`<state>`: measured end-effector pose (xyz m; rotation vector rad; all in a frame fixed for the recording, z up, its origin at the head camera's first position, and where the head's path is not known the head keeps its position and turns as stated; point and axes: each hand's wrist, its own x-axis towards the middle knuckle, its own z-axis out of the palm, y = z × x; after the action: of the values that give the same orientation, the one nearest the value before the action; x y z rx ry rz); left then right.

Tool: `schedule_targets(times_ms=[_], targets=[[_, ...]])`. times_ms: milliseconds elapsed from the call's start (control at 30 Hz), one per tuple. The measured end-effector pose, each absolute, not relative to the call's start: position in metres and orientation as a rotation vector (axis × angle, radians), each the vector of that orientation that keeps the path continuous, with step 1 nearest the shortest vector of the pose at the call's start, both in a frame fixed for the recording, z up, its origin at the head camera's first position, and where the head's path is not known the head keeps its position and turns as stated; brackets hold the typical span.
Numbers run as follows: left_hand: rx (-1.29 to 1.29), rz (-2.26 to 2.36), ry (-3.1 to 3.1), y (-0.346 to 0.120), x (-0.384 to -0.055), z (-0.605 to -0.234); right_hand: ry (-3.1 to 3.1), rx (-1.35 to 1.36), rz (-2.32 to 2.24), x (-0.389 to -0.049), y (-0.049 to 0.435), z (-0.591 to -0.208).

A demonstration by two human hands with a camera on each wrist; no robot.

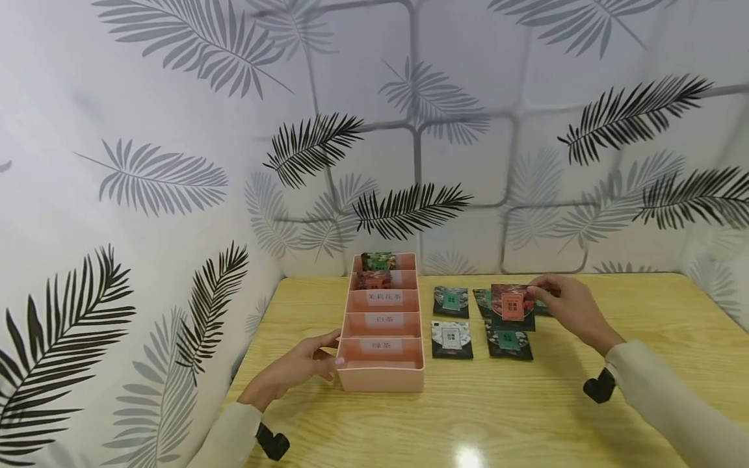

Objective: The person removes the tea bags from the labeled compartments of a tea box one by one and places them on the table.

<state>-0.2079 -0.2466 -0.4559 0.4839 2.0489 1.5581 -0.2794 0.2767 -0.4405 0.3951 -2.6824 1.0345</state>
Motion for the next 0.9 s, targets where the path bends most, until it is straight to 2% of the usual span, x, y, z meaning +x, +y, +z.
schedule_targets(times_ms=[500,900], targets=[[0.470,1.547,2.060,-0.246,-0.207,-0.454,-2.722,0.298,0.940,-0.262,0.330,-0.464],[0.488,1.560,2.046,-0.246,-0.206,-0.453,-2.840,0.201,0.916,-0.262,0.355,-0.484]])
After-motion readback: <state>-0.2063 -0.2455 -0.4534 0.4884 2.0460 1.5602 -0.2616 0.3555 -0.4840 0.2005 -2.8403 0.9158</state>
